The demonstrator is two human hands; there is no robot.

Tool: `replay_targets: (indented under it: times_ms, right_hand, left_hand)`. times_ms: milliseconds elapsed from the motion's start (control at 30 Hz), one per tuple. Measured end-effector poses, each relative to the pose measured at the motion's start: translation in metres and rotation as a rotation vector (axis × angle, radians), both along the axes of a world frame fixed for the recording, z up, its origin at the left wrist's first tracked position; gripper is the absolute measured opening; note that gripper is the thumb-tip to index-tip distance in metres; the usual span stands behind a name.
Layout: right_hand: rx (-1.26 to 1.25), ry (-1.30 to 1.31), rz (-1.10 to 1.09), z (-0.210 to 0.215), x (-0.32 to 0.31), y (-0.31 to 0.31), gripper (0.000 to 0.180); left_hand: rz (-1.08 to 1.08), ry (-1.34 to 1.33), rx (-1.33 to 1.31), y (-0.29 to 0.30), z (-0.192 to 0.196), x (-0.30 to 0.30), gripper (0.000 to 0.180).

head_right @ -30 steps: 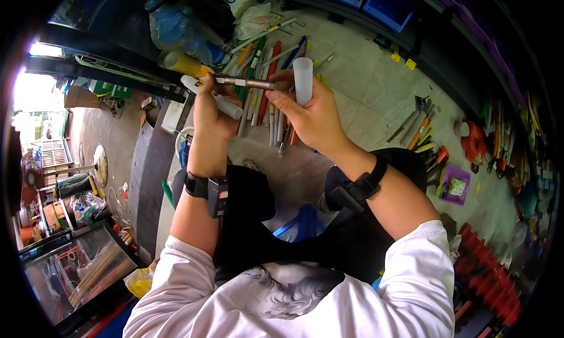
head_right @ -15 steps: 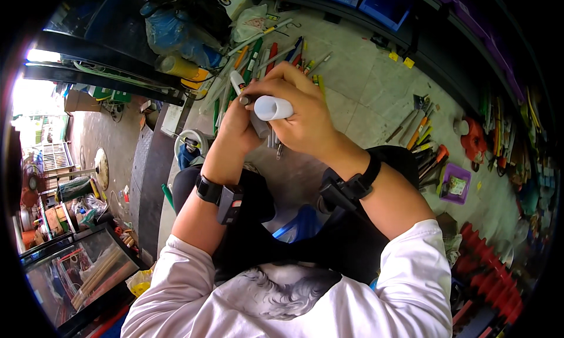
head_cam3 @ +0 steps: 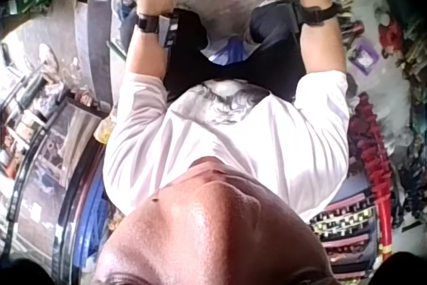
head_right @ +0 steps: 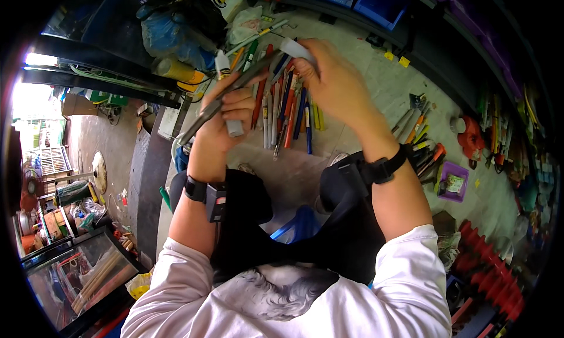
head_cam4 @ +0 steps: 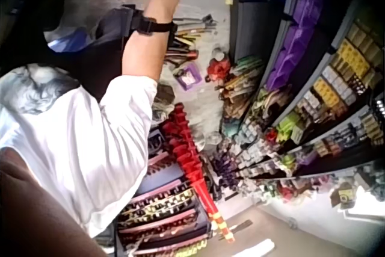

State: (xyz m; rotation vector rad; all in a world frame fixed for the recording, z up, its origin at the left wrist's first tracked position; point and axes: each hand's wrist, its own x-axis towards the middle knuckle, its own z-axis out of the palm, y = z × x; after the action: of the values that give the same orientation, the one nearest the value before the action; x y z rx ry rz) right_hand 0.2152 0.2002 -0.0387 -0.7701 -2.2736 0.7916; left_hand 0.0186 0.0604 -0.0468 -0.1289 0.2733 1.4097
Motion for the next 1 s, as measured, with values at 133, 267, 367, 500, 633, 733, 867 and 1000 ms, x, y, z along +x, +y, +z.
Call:
replay_targets:
  times_ms: [133,267,367,500,633,733,867,1000]
  right_hand:
    - [0.223,-0.172,-0.093,-0.010,0.018,0.033,0.030]
    - [0.266,-0.140,-0.139,-0.008,0.021,0.039,0.026]
    - [0.340,-0.137,-0.082,-0.005,0.020,0.036,0.025]
    - [0.365,-0.084,-0.003,-0.003,0.022,0.042,0.025]
    - [0.361,-0.052,0.023,0.000,0.026,0.044,0.026]
    - [0.374,-0.053,0.046,0.000,0.024,0.042,0.028]
    - [0.456,-0.066,0.145,-0.002,0.012,0.028,0.031]
    - [0.080,-0.091,0.383,-0.012,-0.009,0.001,0.034]
  left_hand:
    - [-0.089,-0.040,0.188,-0.009,0.014,-0.004,0.062]
    - [-0.170,-0.064,0.158,-0.011,0.014,-0.002,0.064]
    - [-0.211,-0.069,0.129,-0.011,0.015,-0.001,0.065]
    - [-0.246,-0.120,0.156,-0.014,0.019,-0.002,0.066]
    - [-0.237,-0.065,0.161,-0.018,0.019,-0.006,0.066]
    - [-0.210,-0.064,0.135,-0.019,0.024,-0.006,0.065]
    - [-0.230,0.002,0.000,-0.016,0.026,-0.005,0.061]
    - [-0.135,0.252,-0.237,-0.011,0.010,-0.009,0.045]
